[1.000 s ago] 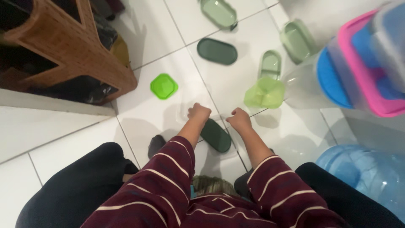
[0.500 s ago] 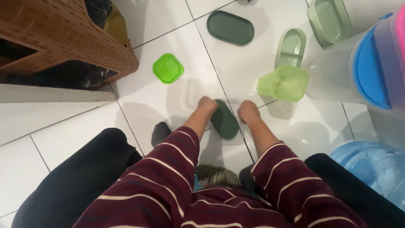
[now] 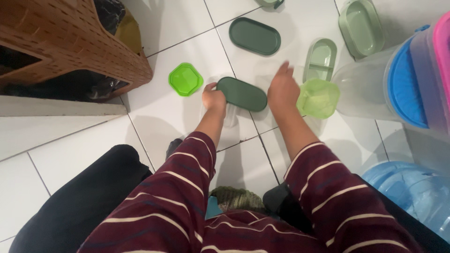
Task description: The person kneels on a tiled floor and pairs various plastic containers with their lids, then stacks them into a single vertical pile. The person handles pink, blue, clear, and green containers, securing each lid before adding it to the stack.
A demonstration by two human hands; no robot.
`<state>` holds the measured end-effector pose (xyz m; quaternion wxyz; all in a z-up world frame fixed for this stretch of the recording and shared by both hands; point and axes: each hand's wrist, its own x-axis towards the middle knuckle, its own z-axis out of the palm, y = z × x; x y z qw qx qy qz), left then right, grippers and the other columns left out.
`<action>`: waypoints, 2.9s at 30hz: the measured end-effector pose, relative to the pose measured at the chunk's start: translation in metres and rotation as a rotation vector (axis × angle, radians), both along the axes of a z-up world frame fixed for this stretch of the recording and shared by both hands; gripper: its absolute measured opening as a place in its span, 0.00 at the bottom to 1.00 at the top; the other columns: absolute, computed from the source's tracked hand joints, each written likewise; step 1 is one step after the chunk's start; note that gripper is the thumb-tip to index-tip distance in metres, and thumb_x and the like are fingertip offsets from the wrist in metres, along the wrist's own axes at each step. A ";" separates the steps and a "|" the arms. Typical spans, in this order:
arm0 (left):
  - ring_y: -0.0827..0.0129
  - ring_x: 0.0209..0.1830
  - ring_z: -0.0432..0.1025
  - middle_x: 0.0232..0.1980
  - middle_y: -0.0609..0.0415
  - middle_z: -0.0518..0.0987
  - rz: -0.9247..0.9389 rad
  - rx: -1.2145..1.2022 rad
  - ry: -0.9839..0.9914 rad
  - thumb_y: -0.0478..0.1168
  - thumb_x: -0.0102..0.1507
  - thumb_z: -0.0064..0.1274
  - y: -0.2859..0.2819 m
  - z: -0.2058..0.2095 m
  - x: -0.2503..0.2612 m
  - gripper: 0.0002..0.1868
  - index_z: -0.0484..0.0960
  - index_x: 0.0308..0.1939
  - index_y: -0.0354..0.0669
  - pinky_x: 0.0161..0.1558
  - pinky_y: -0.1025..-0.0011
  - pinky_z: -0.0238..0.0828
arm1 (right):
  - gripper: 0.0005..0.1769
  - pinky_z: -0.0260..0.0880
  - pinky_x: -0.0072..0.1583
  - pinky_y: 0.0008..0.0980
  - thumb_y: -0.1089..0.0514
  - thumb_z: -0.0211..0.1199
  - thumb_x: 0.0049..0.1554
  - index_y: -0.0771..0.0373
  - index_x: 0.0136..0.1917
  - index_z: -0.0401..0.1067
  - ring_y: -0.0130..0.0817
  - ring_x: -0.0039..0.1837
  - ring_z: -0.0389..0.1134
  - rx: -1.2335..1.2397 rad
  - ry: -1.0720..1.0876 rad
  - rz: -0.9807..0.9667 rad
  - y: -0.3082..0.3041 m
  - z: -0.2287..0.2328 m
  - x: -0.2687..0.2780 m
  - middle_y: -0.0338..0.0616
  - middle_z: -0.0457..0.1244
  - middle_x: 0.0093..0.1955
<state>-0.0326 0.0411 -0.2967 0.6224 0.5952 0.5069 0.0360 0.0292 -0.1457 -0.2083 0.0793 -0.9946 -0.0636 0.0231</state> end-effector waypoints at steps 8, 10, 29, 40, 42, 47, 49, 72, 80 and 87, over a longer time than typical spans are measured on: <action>0.59 0.47 0.76 0.60 0.44 0.76 0.167 -0.362 0.104 0.26 0.64 0.38 -0.024 -0.003 0.009 0.29 0.69 0.69 0.49 0.38 0.63 0.78 | 0.39 0.74 0.44 0.41 0.70 0.57 0.57 0.63 0.80 0.55 0.44 0.52 0.71 -0.023 -0.403 0.060 0.002 0.059 0.049 0.54 0.52 0.81; 0.57 0.49 0.78 0.61 0.44 0.75 0.106 -0.421 0.110 0.26 0.64 0.36 -0.025 -0.023 0.010 0.30 0.67 0.71 0.50 0.40 0.63 0.79 | 0.39 0.74 0.47 0.41 0.70 0.58 0.57 0.62 0.80 0.55 0.45 0.54 0.71 0.095 -0.454 0.057 0.002 0.066 0.052 0.53 0.54 0.81; 0.60 0.42 0.77 0.47 0.49 0.82 -0.421 -0.161 -0.239 0.42 0.59 0.54 0.088 0.040 0.029 0.35 0.71 0.71 0.41 0.43 0.60 0.72 | 0.13 0.70 0.34 0.32 0.57 0.62 0.62 0.63 0.59 0.71 0.29 0.35 0.68 1.250 0.260 -0.231 0.062 -0.027 0.033 0.39 0.66 0.42; 0.53 0.52 0.72 0.54 0.42 0.75 -0.384 -0.046 0.107 0.34 0.57 0.50 0.092 -0.045 -0.042 0.21 0.87 0.54 0.41 0.52 0.59 0.71 | 0.06 0.62 0.42 0.38 0.59 0.54 0.59 0.57 0.42 0.72 0.33 0.39 0.62 0.988 0.977 -0.565 0.046 -0.190 -0.054 0.39 0.64 0.37; 0.53 0.59 0.65 0.65 0.45 0.61 -0.407 -0.100 0.172 0.35 0.59 0.50 0.090 -0.028 -0.043 0.23 0.85 0.58 0.47 0.56 0.54 0.66 | 0.10 0.64 0.50 0.37 0.55 0.51 0.61 0.54 0.45 0.73 0.29 0.45 0.65 0.993 1.034 -0.705 0.049 -0.178 -0.053 0.34 0.67 0.41; 0.55 0.64 0.67 0.64 0.49 0.74 -0.408 -0.278 0.118 0.36 0.58 0.46 0.095 0.003 -0.038 0.25 0.79 0.60 0.51 0.56 0.50 0.69 | 0.03 0.67 0.55 0.43 0.58 0.62 0.59 0.57 0.46 0.71 0.34 0.49 0.63 1.092 1.101 -0.797 0.050 -0.151 -0.046 0.37 0.62 0.44; 0.56 0.64 0.67 0.64 0.49 0.74 -0.416 -0.324 0.090 0.38 0.61 0.46 0.095 0.007 -0.036 0.25 0.78 0.63 0.50 0.57 0.52 0.68 | 0.04 0.68 0.55 0.41 0.60 0.63 0.58 0.57 0.48 0.72 0.33 0.49 0.64 1.130 1.052 -0.779 0.048 -0.145 -0.043 0.36 0.63 0.45; 0.61 0.40 0.76 0.57 0.43 0.76 -0.439 -0.221 -0.295 0.70 0.64 0.38 0.025 0.115 0.016 0.45 0.54 0.77 0.50 0.36 0.61 0.79 | 0.32 0.59 0.31 0.27 0.59 0.61 0.60 0.55 0.77 0.62 0.28 0.29 0.60 1.438 0.366 -0.557 0.010 0.082 0.002 0.39 0.64 0.37; 0.54 0.49 0.77 0.65 0.42 0.73 -0.570 -0.273 -0.379 0.79 0.59 0.31 0.000 0.162 0.001 0.54 0.49 0.80 0.52 0.44 0.57 0.77 | 0.30 0.68 0.59 0.36 0.59 0.59 0.62 0.56 0.78 0.62 0.33 0.62 0.66 1.579 0.384 -0.384 -0.007 0.085 -0.017 0.41 0.65 0.64; 0.50 0.57 0.74 0.69 0.43 0.68 -0.608 -0.383 -0.442 0.67 0.60 0.47 -0.006 0.198 -0.005 0.48 0.49 0.80 0.58 0.53 0.50 0.75 | 0.33 0.68 0.63 0.43 0.59 0.57 0.63 0.56 0.80 0.57 0.38 0.67 0.65 1.581 0.402 -0.314 -0.010 0.111 -0.023 0.42 0.64 0.69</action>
